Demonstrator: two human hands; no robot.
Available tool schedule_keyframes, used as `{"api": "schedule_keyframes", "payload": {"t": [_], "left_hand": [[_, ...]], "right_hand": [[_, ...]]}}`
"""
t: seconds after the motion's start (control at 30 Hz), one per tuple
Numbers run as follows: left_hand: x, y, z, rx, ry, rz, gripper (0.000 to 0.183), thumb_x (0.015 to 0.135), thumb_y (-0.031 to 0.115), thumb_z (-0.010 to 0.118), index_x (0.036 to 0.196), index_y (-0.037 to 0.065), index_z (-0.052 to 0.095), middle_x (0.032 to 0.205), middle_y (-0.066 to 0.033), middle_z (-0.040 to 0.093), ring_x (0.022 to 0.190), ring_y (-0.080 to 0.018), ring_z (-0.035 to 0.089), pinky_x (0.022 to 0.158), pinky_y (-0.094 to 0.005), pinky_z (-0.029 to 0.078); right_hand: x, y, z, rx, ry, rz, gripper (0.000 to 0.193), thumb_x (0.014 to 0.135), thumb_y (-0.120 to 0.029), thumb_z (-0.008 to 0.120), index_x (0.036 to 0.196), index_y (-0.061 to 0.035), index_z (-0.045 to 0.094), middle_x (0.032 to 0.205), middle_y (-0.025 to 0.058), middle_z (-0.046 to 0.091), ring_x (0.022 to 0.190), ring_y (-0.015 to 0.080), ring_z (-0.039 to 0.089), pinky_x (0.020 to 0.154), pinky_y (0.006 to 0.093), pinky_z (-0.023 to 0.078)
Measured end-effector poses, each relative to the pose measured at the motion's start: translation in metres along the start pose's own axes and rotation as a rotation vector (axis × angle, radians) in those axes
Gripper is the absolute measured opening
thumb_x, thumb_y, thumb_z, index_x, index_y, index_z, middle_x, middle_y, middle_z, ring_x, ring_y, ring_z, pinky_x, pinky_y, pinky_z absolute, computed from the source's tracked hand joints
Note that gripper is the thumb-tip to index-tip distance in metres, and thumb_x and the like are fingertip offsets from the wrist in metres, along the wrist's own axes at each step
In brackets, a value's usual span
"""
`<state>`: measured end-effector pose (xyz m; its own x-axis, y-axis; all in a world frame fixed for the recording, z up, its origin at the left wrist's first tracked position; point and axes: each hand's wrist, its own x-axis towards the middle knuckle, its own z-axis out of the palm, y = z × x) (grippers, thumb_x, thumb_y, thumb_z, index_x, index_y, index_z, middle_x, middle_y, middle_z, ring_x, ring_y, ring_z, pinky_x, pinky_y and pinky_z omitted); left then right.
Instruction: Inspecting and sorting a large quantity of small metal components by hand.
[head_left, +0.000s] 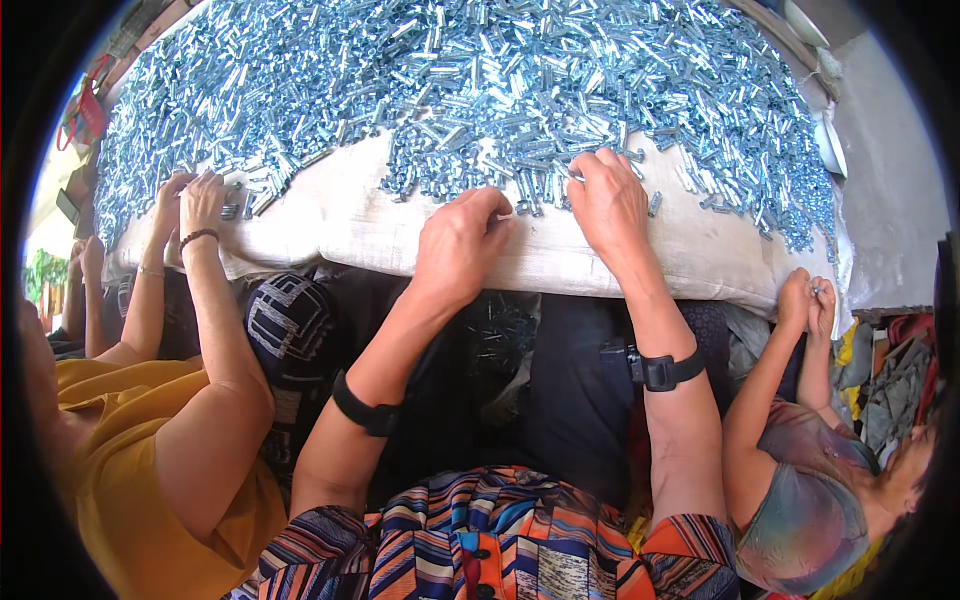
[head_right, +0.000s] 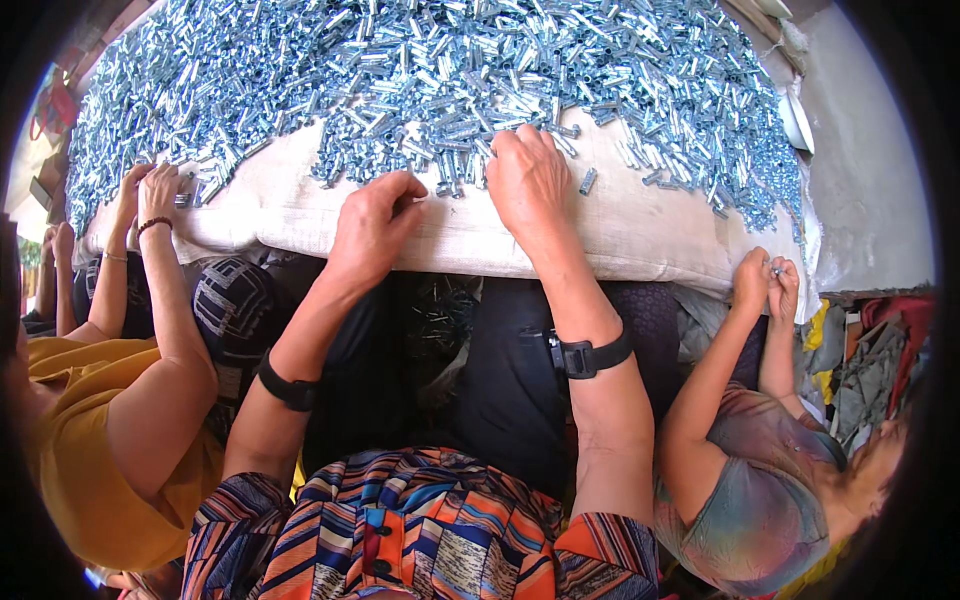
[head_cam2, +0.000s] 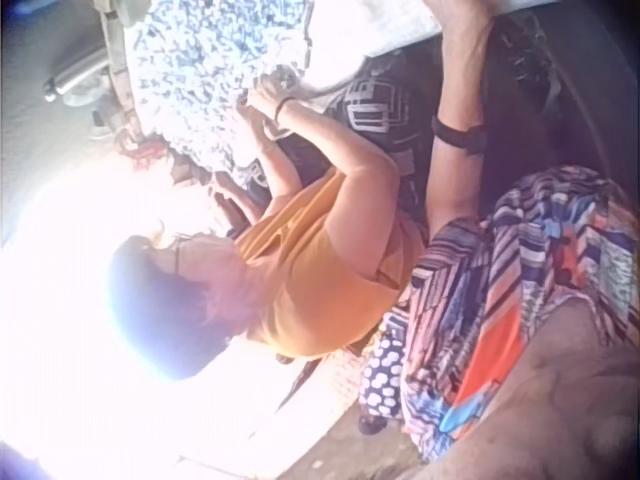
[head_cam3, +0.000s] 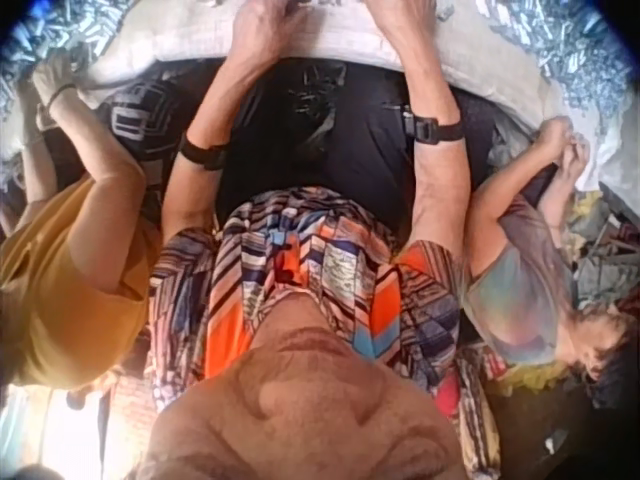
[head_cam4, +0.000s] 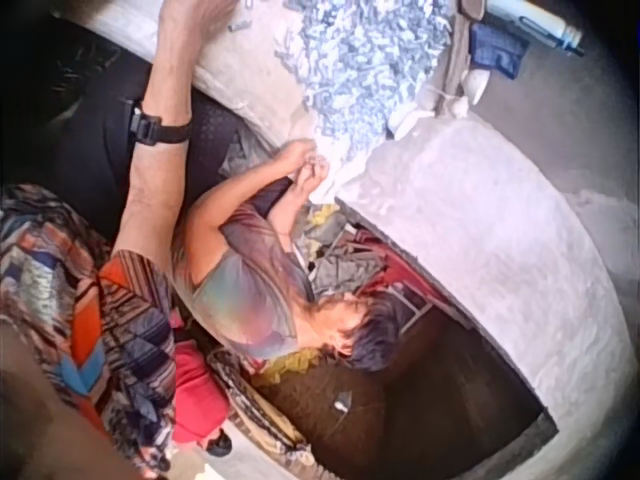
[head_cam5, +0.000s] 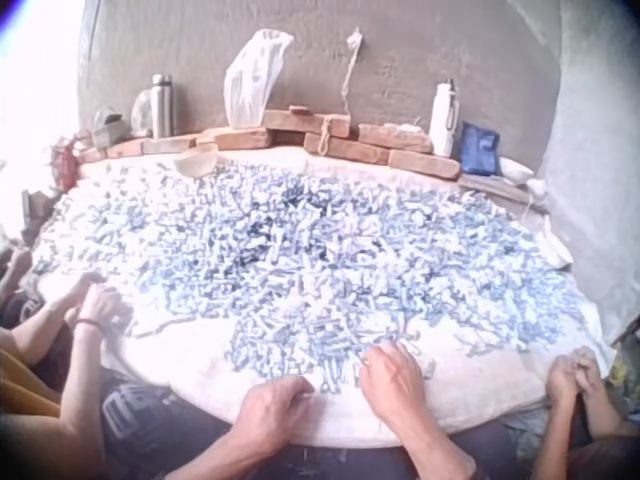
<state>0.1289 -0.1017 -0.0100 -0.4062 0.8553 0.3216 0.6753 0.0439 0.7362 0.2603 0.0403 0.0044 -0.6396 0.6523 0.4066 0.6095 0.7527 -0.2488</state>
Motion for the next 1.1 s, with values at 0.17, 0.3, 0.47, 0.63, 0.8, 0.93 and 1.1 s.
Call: {"api": "schedule_keyframes", "payload": {"t": [0.17, 0.3, 0.47, 0.63, 0.8, 0.93, 1.1], "left_hand": [[0.010, 0.003, 0.015, 0.221, -0.020, -0.013, 0.021, 0.076, 0.023, 0.068, 0.083, 0.006, 0.060, 0.077, -0.0095, 0.061, 0.070, -0.0291, 0.062, 0.061, -0.0392, 0.046], [0.018, 0.005, 0.023, 0.317, -0.006, -0.036, 0.022, 0.075, 0.026, 0.068, 0.080, 0.006, 0.059, 0.078, -0.0109, 0.062, 0.071, -0.0307, 0.062, 0.060, -0.0413, 0.047], [0.022, 0.003, 0.016, 0.332, -0.011, -0.012, 0.019, 0.075, 0.021, 0.067, 0.081, 0.005, 0.059, 0.079, -0.0121, 0.063, 0.068, -0.0310, 0.062, 0.059, -0.0412, 0.047], [0.006, 0.000, -0.007, -0.025, -0.054, -0.110, 0.014, 0.080, 0.012, 0.061, 0.091, 0.002, 0.060, 0.076, -0.0092, 0.061, 0.062, -0.0163, 0.059, 0.058, -0.0309, 0.047], [-0.016, 0.027, -0.025, -0.924, -0.258, -0.460, 0.016, 0.090, 0.009, 0.052, 0.102, 0.001, 0.058, 0.079, -0.0041, 0.062, 0.065, -0.0098, 0.056, 0.063, -0.0235, 0.047], [-0.031, 0.035, -0.021, -1.070, -0.298, -0.513, 0.019, 0.091, 0.008, 0.051, 0.106, 0.000, 0.060, 0.080, -0.0045, 0.062, 0.067, -0.0099, 0.058, 0.065, -0.0229, 0.049], [-0.039, 0.041, -0.022, -1.157, -0.285, -0.536, 0.019, 0.092, 0.009, 0.051, 0.107, 0.000, 0.060, 0.080, -0.0049, 0.063, 0.068, -0.0100, 0.059, 0.066, -0.0229, 0.050]], "right_hand": [[0.008, -0.002, 0.008, 0.009, -0.020, 0.006, 0.014, 0.074, -0.009, 0.063, 0.088, -0.0047, 0.064, 0.086, 0.0133, 0.059, 0.088, 0.0313, 0.056, 0.078, 0.0432, 0.044], [0.001, -0.003, 0.004, 0.118, 0.139, -0.017, 0.013, 0.077, -0.008, 0.062, 0.089, -0.0027, 0.062, 0.085, 0.0119, 0.061, 0.082, 0.0278, 0.059, 0.075, 0.0386, 0.046], [-0.027, -0.015, -0.020, 0.717, -0.077, 0.279, 0.012, 0.078, -0.004, 0.061, 0.089, -0.0009, 0.060, 0.077, 0.0081, 0.061, 0.069, 0.0197, 0.060, 0.065, 0.0305, 0.046], [-0.060, -0.031, -0.043, 1.256, -0.195, 0.426, 0.008, 0.087, -0.003, 0.057, 0.093, 0.0011, 0.059, 0.076, 0.0014, 0.059, 0.068, 0.0058, 0.055, 0.062, 0.0212, 0.045], [-0.082, -0.039, -0.043, 1.360, -0.151, 0.415, 0.008, 0.091, -0.006, 0.056, 0.095, 0.0001, 0.059, 0.074, 0.0018, 0.059, 0.065, 0.0071, 0.056, 0.062, 0.0208, 0.045], [-0.087, -0.047, -0.042, 1.392, -0.089, 0.424, 0.008, 0.091, -0.006, 0.055, 0.095, -0.0002, 0.058, 0.074, 0.0019, 0.059, 0.065, 0.0072, 0.056, 0.062, 0.0204, 0.046], [-0.094, -0.057, -0.046, 1.313, -0.022, 0.397, 0.007, 0.092, -0.005, 0.055, 0.095, 0.0005, 0.056, 0.075, 0.0025, 0.058, 0.065, 0.0072, 0.058, 0.061, 0.0196, 0.047]]}}
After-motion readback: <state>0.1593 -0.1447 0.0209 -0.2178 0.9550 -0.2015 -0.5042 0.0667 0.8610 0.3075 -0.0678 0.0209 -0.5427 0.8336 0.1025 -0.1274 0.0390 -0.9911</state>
